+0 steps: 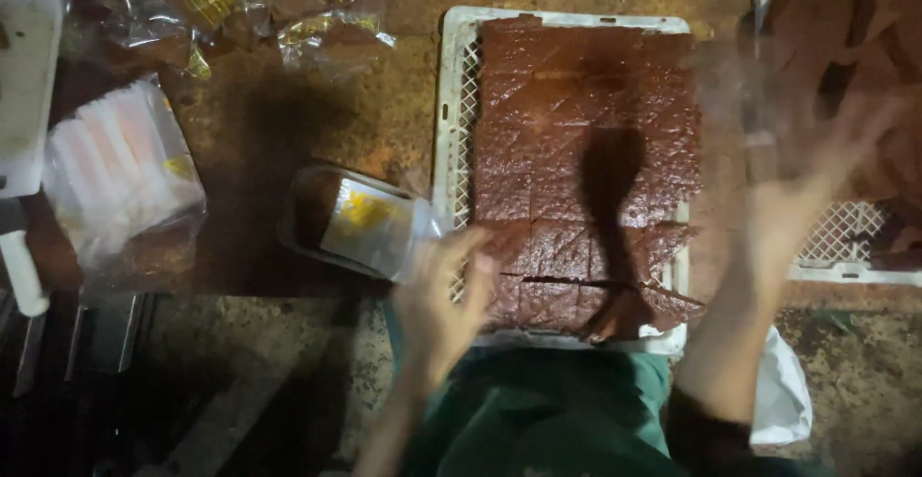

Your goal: Packaging individual pieces of baked goods into plastic bags from a tray

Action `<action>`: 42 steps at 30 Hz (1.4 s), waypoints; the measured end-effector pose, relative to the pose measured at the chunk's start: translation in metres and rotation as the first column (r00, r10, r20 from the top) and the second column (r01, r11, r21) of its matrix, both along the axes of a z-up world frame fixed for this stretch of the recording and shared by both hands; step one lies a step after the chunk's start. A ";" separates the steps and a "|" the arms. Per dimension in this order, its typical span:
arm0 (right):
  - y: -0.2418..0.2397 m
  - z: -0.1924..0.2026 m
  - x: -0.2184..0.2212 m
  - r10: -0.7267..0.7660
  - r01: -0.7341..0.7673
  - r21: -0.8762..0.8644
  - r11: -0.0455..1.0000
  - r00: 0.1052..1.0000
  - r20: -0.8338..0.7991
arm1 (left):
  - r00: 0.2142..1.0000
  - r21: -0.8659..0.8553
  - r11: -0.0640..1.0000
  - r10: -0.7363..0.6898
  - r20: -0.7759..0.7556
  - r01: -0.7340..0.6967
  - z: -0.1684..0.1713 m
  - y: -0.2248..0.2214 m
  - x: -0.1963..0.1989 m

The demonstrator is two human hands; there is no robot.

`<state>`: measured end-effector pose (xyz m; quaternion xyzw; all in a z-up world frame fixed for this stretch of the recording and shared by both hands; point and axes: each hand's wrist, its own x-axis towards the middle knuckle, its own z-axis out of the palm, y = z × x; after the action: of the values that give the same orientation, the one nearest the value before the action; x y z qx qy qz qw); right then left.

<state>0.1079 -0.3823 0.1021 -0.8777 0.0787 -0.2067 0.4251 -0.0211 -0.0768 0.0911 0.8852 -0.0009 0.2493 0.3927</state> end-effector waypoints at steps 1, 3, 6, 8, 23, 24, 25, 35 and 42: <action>-0.018 -0.008 0.005 -0.004 0.004 -0.002 1.000 1.000 0.001 | 1.000 -0.002 1.000 -0.004 0.001 0.004 -0.015 0.012 0.002; -0.054 -0.026 0.017 -0.114 0.031 0.165 0.986 0.846 0.521 | 0.934 0.164 0.931 0.345 -0.092 -0.327 -0.046 0.036 0.013; 0.047 0.019 -0.022 0.330 -0.418 0.318 0.851 0.897 0.294 | 0.787 0.433 0.862 0.452 -0.419 -0.265 -0.115 0.058 0.017; 0.090 -0.046 -0.054 0.570 -0.577 0.001 0.817 0.806 0.163 | 0.872 0.367 0.886 0.397 -0.288 -0.282 -0.116 0.057 0.016; 0.146 -0.107 -0.144 0.610 -0.727 -0.544 0.419 0.669 -0.424 | 0.912 0.364 0.911 0.302 -0.277 -0.191 -0.103 0.060 0.016; 0.147 -0.098 -0.144 0.546 -0.700 -0.563 0.440 0.706 -0.451 | 0.919 0.378 0.900 0.318 -0.234 -0.215 -0.096 0.056 0.020; 0.148 -0.095 -0.144 0.547 -0.702 -0.564 0.435 0.704 -0.453 | 0.917 0.375 0.901 0.321 -0.236 -0.219 -0.101 0.055 0.016; 0.125 -0.049 -0.085 0.426 -0.594 0.032 0.804 0.538 -0.728 | 0.805 0.140 0.877 0.478 -0.352 -0.459 -0.136 0.075 0.022; 0.122 -0.068 -0.054 0.370 -0.333 0.167 0.928 0.769 -0.522 | 0.886 0.272 0.914 0.375 -0.274 -0.302 -0.108 0.066 0.015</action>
<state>0.0543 -0.2600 0.0344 -0.8845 0.0374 0.1373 0.4443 -0.0058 -0.0111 -0.0173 0.9383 0.1904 0.1655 0.2367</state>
